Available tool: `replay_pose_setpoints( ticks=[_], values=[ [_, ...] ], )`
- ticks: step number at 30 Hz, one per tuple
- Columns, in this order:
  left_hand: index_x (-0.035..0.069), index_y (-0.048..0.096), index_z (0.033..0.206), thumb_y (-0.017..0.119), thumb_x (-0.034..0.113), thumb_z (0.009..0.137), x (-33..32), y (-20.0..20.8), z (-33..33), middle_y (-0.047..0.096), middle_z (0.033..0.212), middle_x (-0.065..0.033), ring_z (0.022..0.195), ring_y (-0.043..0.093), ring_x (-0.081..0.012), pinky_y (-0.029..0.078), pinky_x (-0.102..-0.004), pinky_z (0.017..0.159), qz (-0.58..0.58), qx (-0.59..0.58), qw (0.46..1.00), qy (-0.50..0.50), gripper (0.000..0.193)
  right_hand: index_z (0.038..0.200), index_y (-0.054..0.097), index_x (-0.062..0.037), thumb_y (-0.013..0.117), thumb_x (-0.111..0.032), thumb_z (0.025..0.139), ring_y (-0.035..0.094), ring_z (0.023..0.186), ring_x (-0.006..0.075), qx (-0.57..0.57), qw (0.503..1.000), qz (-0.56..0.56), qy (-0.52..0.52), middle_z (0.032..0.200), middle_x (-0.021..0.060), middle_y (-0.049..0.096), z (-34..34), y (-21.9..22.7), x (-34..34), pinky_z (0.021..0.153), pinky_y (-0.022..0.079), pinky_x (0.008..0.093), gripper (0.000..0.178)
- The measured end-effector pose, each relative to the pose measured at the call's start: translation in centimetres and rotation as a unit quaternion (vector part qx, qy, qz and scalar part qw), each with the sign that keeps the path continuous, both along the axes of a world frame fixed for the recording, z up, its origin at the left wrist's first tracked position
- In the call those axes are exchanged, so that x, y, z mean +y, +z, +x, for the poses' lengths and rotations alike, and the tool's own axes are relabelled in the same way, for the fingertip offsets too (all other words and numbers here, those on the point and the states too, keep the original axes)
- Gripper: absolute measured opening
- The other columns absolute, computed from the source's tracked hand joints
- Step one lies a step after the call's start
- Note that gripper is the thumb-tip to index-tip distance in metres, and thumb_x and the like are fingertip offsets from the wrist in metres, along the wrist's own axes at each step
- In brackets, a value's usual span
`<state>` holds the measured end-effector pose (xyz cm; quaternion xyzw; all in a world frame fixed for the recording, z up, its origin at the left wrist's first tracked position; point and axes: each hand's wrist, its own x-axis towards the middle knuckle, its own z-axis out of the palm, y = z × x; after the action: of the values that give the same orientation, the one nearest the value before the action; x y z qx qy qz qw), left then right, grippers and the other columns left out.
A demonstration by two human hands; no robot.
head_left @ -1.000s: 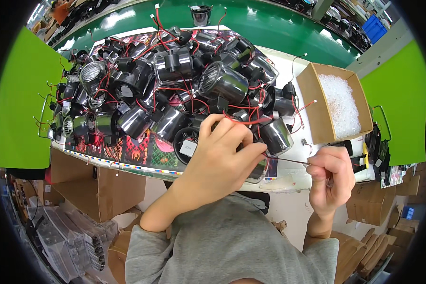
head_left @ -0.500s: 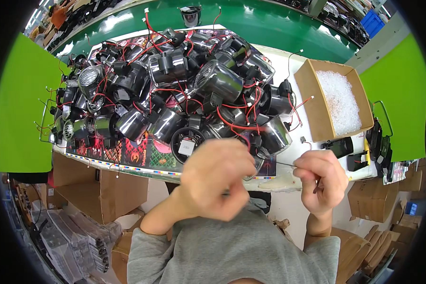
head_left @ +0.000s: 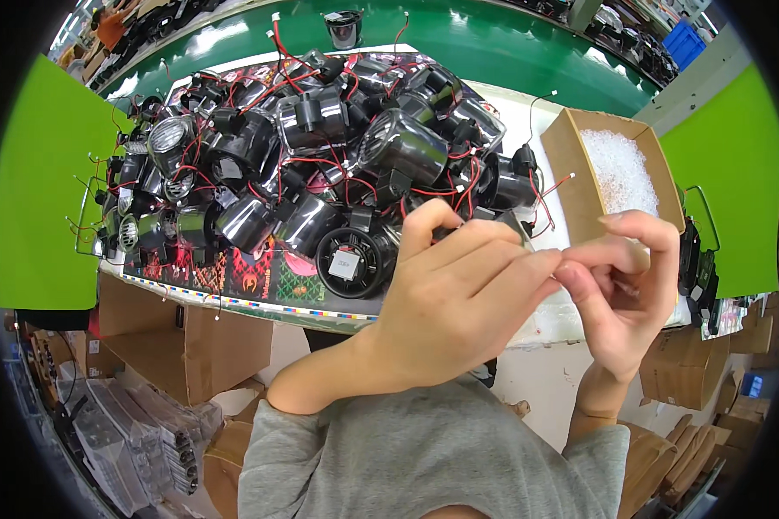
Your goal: The person assembles electronic components by hand, threading wires through electronic housings and adding small plastic parts.
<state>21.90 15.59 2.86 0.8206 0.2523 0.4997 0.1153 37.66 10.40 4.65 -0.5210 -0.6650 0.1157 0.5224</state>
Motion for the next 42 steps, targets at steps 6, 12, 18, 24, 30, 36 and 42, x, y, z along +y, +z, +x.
replay_pose_setpoints(
  ticks=[6, 12, 18, 24, 30, 36, 42],
  values=[
    [0.013, 0.067, 0.083, 0.074, 0.015, 0.064, -1.0, -2.7, 0.0, 0.063, 0.093, 0.0036, 0.083, 0.053, -0.0155, 0.025, -0.0354, 0.076, 0.052, 0.056, 0.985, 0.155, 0.02, 0.103, 0.039, -0.0051, 0.068, 0.006, 0.071, 0.026, 0.048, 0.0013, 0.058, 0.998, -0.012, -0.022, 0.072, 0.0012, 0.063, -0.6, 0.2, 0.4, 0.044, 0.021, 0.0162, 0.045],
    [0.009, 0.065, 0.083, 0.074, 0.012, 0.066, -1.2, -4.7, -0.9, 0.059, 0.091, -0.0015, 0.092, 0.057, -0.0228, 0.038, -0.039, 0.077, -0.009, 0.038, 0.996, 0.083, 0.021, 0.103, 0.031, -0.0092, 0.067, 0.008, 0.071, 0.027, 0.049, 0.0027, 0.056, 0.998, 0.0, -0.011, 0.075, 0.0087, 0.065, -0.7, 0.0, -0.7, 0.048, 0.023, 0.0163, 0.052],
    [0.009, 0.06, 0.089, 0.071, 0.017, 0.072, -2.1, -4.1, -0.3, 0.06, 0.09, -0.0027, 0.09, 0.057, -0.017, 0.034, -0.0366, 0.081, -0.066, 0.129, 0.987, 0.069, 0.022, 0.104, 0.03, -0.0094, 0.066, 0.008, 0.071, 0.027, 0.051, 0.0031, 0.079, 0.996, 0.029, -0.028, 0.075, 0.0084, 0.063, -0.4, 0.0, -1.0, 0.051, 0.024, 0.0153, 0.052],
    [0.01, 0.056, 0.098, 0.069, 0.019, 0.074, -2.8, -4.2, 0.3, 0.059, 0.09, -0.0035, 0.087, 0.057, -0.0184, 0.028, -0.0384, 0.083, -0.109, 0.141, 0.982, 0.06, 0.029, 0.106, 0.031, -0.009, 0.066, 0.007, 0.071, 0.029, 0.053, 0.0033, 0.108, 0.993, 0.024, -0.039, 0.074, 0.0081, 0.063, 0.3, -0.5, -1.6, 0.053, 0.025, 0.0149, 0.052],
    [0.01, 0.061, 0.098, 0.064, 0.01, 0.067, -3.7, -5.6, 1.2, 0.061, 0.082, -0.0018, 0.081, 0.058, -0.0168, 0.029, -0.0382, 0.08, -0.159, 0.072, 0.985, -0.01, 0.031, 0.108, 0.033, -0.008, 0.063, 0.011, 0.075, 0.03, 0.055, 0.0023, 0.166, 0.985, -0.003, -0.049, 0.08, 0.0106, 0.063, 1.1, -1.3, -1.5, 0.054, 0.027, 0.0147, 0.049],
    [0.01, 0.062, 0.095, 0.064, 0.009, 0.066, -3.1, -4.6, 1.6, 0.056, 0.073, -0.0021, 0.068, 0.055, -0.0171, 0.033, -0.0361, 0.071, -0.146, 0.021, 0.989, 0.018, 0.029, 0.117, 0.04, -0.0013, 0.075, -0.017, 0.073, 0.03, 0.053, 0.0011, 0.227, 0.973, -0.039, -0.004, 0.081, 0.0102, 0.063, 2.1, -1.3, -2.3, 0.05, 0.023, 0.0148, 0.059],
    [0.009, 0.061, 0.098, 0.066, 0.011, 0.065, -3.1, -6.0, 1.7, 0.058, 0.074, -0.0016, 0.066, 0.054, -0.0167, 0.029, -0.0335, 0.061, -0.142, 0.02, 0.989, 0.03, 0.034, 0.096, 0.066, 0.0002, 0.078, -0.006, 0.06, 0.037, 0.053, 0.005, 0.099, 0.98, -0.161, 0.068, 0.078, 0.0051, 0.062, 1.0, -3.7, -2.7, 0.046, 0.027, 0.0198, 0.039]
  ],
)
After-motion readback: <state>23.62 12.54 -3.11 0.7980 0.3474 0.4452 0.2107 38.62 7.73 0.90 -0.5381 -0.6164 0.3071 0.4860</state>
